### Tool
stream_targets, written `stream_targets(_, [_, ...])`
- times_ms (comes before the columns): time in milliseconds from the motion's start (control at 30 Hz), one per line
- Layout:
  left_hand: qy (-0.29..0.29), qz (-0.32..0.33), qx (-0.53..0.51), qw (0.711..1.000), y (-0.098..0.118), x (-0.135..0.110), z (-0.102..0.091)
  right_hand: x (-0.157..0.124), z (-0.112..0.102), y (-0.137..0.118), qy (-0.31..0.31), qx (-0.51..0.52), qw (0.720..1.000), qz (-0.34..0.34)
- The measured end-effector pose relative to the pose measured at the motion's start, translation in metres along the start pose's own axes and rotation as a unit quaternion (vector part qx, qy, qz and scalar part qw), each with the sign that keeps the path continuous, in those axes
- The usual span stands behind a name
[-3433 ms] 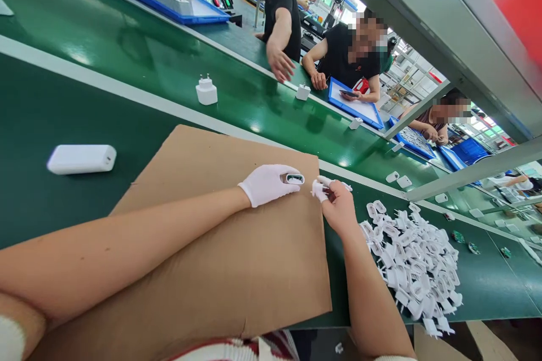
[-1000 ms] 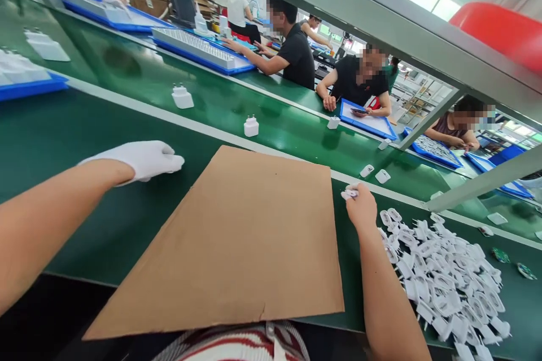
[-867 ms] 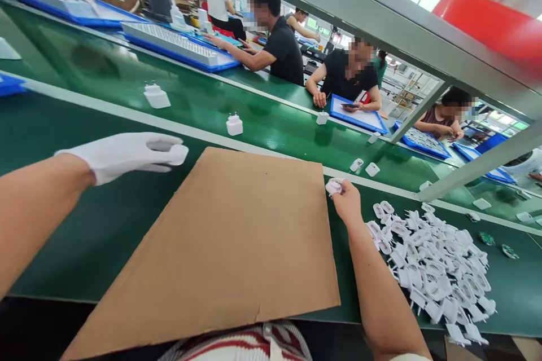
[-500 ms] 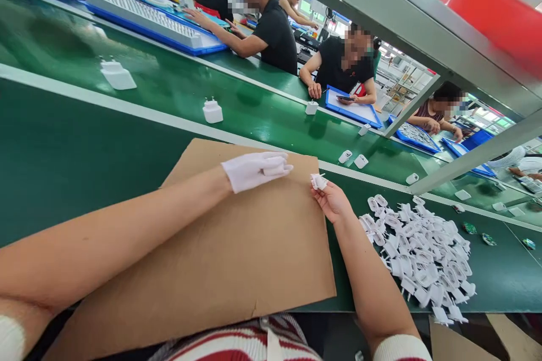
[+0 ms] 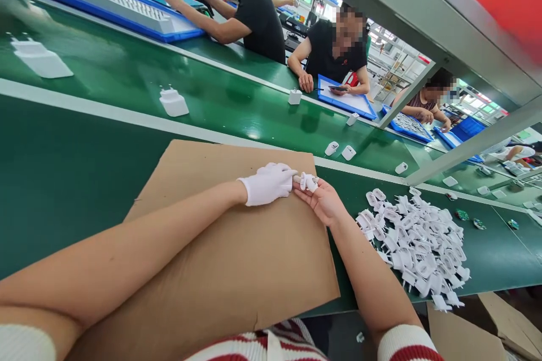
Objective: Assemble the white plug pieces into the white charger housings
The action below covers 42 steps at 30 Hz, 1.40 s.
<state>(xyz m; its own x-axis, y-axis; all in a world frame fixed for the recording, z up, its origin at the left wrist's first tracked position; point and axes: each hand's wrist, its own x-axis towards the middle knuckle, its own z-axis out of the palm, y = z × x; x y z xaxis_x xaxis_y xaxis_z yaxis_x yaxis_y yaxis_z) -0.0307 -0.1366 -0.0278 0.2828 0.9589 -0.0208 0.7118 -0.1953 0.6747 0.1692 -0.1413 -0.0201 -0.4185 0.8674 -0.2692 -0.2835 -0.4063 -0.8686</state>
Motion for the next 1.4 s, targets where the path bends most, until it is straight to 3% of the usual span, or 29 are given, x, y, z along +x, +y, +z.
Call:
stream_targets(100, [0.032, -0.014, 0.039, 0.999, 0.004, -0.009, -0.003, -0.001, 0.001, -0.001, 0.017, -0.021, 0.999, -0.028])
stream_targets(267, [0.114, -0.028, -0.093, 0.989, 0.0, -0.014, 0.007, -0.002, 0.003, 0.004, 0.1, -0.109, 0.984, -0.102])
stream_targets(367, [0.11, -0.031, -0.158, 0.981, 0.002, -0.011, 0.012, -0.001, 0.002, 0.007, 0.092, -0.148, 0.976, -0.131])
stream_targets(533, [0.106, -0.052, -0.012, 0.993, 0.018, -0.01, 0.011, -0.002, 0.004, 0.004, 0.106, -0.227, 0.955, -0.156])
stream_targets(633, [0.091, -0.064, -0.021, 0.994, 0.021, -0.014, 0.012, -0.004, 0.006, 0.001, 0.136, -0.259, 0.941, -0.168])
stream_targets(733, [0.088, -0.058, -0.068, 0.992, 0.014, -0.017, 0.014, -0.007, 0.006, -0.004, 0.122, -0.255, 0.949, -0.138])
stream_targets(900, [0.076, -0.006, -0.087, 0.993, 0.001, -0.016, 0.012, -0.015, 0.003, -0.018, 0.034, -0.223, 0.974, -0.037])
stream_targets(1100, [0.083, -0.02, -0.047, 0.995, 0.007, -0.011, 0.012, -0.01, -0.002, -0.016, 0.081, -0.232, 0.963, -0.109])
stream_targets(1200, [0.073, -0.001, -0.062, 0.995, 0.01, -0.01, 0.012, -0.008, -0.004, -0.01, 0.106, -0.311, 0.927, -0.181])
stream_targets(1400, [0.08, -0.046, -0.083, 0.992, 0.016, -0.012, 0.01, -0.011, -0.002, -0.008, 0.099, -0.532, 0.777, -0.321])
